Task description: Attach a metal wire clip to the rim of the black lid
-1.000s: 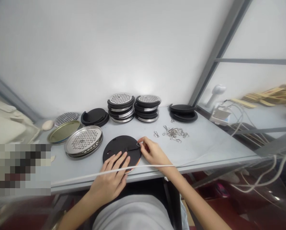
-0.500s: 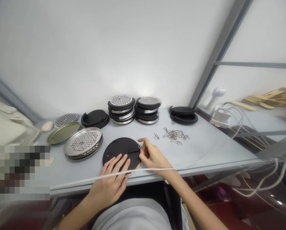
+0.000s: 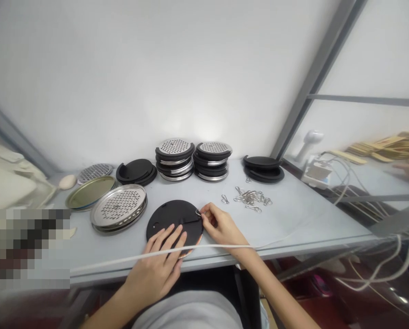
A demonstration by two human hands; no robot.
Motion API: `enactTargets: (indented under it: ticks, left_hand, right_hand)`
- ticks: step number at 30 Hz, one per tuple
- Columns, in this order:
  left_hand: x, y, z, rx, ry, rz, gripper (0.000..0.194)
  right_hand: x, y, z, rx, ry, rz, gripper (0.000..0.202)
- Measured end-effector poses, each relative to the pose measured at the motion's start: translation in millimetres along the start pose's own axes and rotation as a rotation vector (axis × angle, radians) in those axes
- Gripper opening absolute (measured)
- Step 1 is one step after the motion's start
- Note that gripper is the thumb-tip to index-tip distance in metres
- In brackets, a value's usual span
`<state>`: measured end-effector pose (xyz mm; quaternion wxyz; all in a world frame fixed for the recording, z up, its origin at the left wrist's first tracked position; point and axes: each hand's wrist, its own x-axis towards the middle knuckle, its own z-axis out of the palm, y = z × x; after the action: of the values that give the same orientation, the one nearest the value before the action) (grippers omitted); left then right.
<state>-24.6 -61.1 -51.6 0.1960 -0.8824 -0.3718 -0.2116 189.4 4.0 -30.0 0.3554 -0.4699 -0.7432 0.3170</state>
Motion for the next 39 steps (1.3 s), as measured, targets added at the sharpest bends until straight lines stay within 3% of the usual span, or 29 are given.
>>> enactTargets:
  ticks: [10,16,26,34,39]
  left_hand:
    - [5.0,3.5,-2.2,0.020,-0.032,-0.107,0.049]
    - [17.6,10.5,-3.6,0.028,-0.059,-0.206,0.049]
    - [36.3,7.1,3.2,0.050,-0.028,-0.253,0.046]
    - [29.9,-4.3,16.2,0.102,0.006,-0.180,0.046]
    - [23.5,-1.6,32.5,0.119,0.075,-0.202,0.046]
  right_hand:
    - [4.2,5.2,-2.6,-0.078,0.167,-0.104,0.015]
    - [13.2,-0.9,-5.4,0.035,0.089,-0.041,0.019]
    - [26.8,11.3,2.0,0.077,0.125,0.082,0.019]
    - [32.9,5.3,11.3,0.130,0.106,0.183,0.022]
    - [34.1,1.2,15.9,0.095,0.073,0.226,0.022]
